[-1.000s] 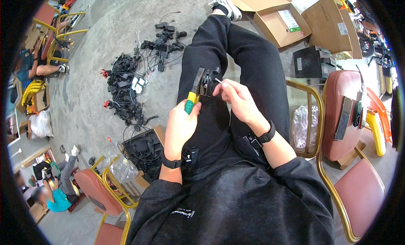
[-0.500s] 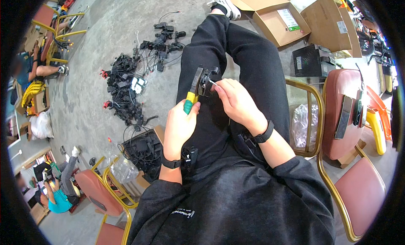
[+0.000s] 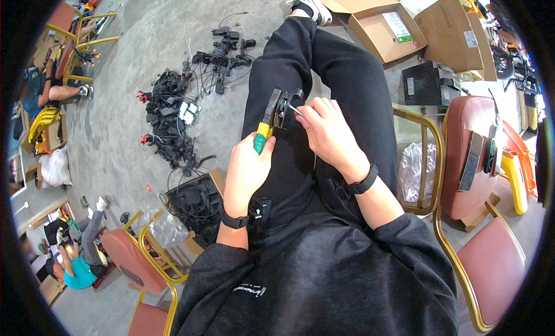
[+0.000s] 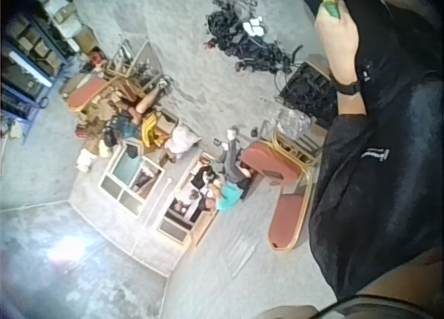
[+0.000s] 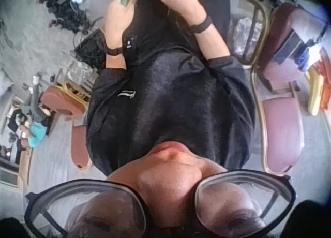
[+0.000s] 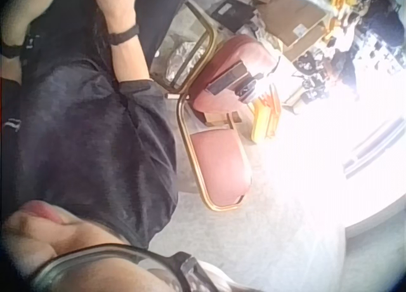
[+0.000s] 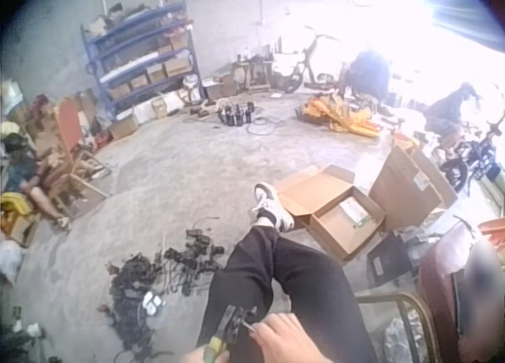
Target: Stripping a wire and preparing an electronic connector housing.
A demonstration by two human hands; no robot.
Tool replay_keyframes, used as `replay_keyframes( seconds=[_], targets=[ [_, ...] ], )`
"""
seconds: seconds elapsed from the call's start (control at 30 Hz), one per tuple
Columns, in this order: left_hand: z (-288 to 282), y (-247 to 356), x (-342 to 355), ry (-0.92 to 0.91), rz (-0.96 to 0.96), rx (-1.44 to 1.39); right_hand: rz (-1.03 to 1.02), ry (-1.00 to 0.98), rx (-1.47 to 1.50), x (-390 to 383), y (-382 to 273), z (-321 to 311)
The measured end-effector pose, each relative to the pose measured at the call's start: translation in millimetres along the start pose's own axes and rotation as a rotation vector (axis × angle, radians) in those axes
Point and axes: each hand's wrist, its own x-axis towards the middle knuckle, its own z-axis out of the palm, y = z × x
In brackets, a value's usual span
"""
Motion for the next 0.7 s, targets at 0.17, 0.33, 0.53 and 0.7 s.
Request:
replay_keyframes(
  seconds=[0.17, 0.33, 0.53, 0.7],
  targets=[
    [-1, 0, -1, 0.001, 0.047, 0.017, -0.101, -0.019, -0.059, 1, 1, -5],
    [1, -1, -1, 0.027, 0.045, -0.006, 0.331, -0.197, 0.818, -7, 7, 7],
    [1, -4, 1, -0.015, -0.008, -0.041, 0.745, -0.308, 1.345, -4, 8, 3],
    [3, -9, 3, -0.052, -0.051, -0.143, 0.458, -0.155, 0.691, -3, -2, 2]
  ],
)
